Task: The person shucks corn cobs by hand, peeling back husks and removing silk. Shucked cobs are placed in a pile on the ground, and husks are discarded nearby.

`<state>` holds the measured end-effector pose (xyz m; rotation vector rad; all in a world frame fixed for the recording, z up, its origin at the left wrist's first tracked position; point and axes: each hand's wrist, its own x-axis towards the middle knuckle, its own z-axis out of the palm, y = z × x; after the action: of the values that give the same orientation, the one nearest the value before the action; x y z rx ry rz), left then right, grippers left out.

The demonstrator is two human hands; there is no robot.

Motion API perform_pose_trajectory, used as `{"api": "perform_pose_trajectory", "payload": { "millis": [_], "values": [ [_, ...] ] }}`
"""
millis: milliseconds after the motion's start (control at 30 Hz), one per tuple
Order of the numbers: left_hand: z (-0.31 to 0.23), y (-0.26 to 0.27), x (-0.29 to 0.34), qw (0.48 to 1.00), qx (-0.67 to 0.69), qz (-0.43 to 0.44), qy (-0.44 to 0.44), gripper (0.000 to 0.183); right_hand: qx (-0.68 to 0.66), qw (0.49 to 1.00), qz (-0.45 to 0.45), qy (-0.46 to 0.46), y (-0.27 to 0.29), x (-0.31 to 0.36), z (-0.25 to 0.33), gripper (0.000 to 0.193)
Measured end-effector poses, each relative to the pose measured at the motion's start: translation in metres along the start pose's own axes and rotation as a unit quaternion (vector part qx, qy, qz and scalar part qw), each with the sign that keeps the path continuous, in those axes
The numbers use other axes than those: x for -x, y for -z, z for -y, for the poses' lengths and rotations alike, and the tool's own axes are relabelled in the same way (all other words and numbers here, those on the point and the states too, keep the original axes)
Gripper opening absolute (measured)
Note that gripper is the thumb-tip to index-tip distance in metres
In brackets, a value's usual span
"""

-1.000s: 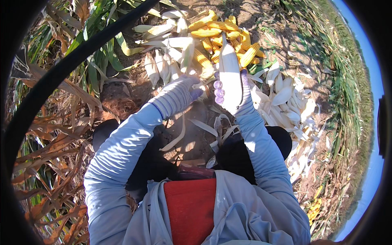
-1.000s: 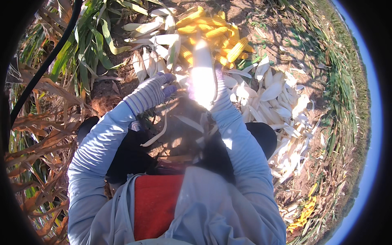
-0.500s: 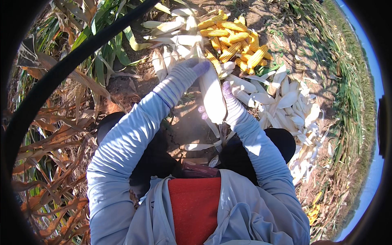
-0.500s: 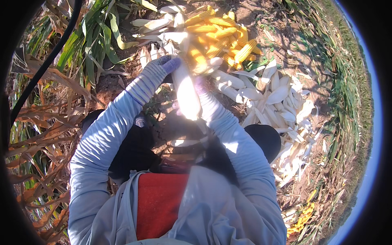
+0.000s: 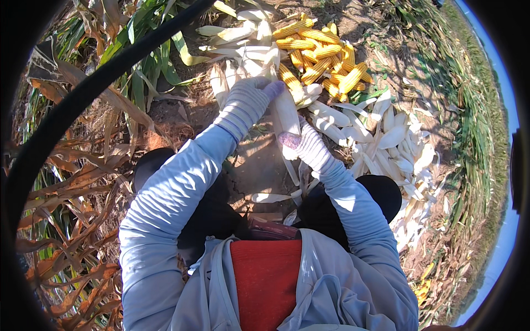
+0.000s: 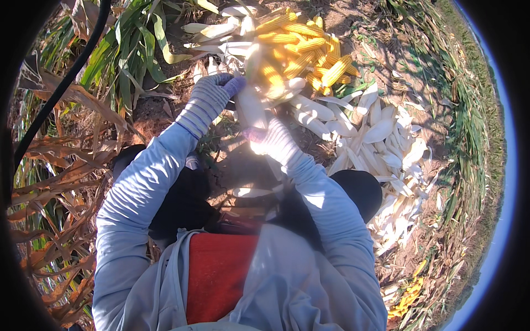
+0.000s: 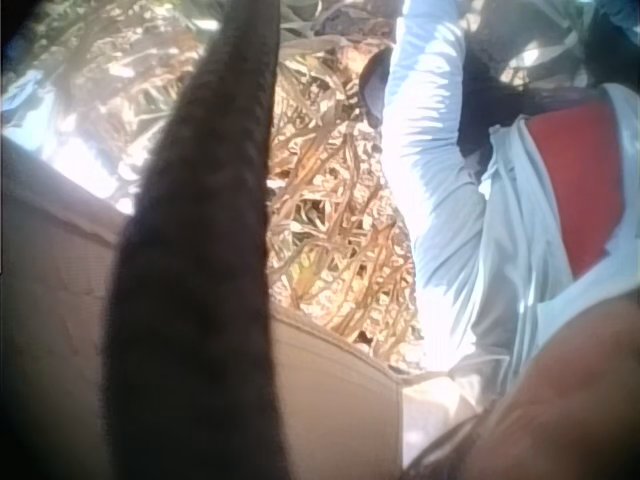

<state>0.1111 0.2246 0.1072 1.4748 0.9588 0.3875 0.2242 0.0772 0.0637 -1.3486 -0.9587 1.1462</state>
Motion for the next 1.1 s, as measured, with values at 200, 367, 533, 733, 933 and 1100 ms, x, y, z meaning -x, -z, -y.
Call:
{"api": "perform_pose_trajectory", "payload": {
  "millis": [200, 367, 533, 733, 933, 1100],
  "values": [
    [0.0, 0.002, 0.001, 0.996, 0.075, 0.017, 0.034, 0.028, -0.049, 0.997, 0.026, -0.048, 0.002, 0.003, -0.001, 0.055],
    [-0.001, 0.004, 0.0, 0.997, 0.069, 0.022, 0.017, 0.024, -0.036, 0.996, 0.026, -0.075, 0.004, 0.003, 0.003, 0.054],
    [0.0, 0.005, -0.001, 0.992, 0.103, 0.032, 0.061, 0.023, 0.002, 0.999, 0.001, -0.041, -0.002, 0.005, 0.011, 0.053],
    [0.002, 0.004, -0.003, 0.993, 0.097, 0.023, 0.058, 0.023, 0.186, 0.982, -0.027, 0.017, -0.003, 0.004, 0.009, 0.059],
    [0.002, 0.005, -0.003, 0.988, 0.141, 0.0, 0.068, 0.022, -0.005, 1.0, -0.005, 0.008, -0.003, 0.003, 0.005, 0.048],
    [0.0, 0.006, -0.004, 0.982, 0.151, -0.002, 0.113, 0.025, -0.119, 0.986, 0.077, -0.091, 0.007, 0.007, 0.012, 0.034]
  ]
}}
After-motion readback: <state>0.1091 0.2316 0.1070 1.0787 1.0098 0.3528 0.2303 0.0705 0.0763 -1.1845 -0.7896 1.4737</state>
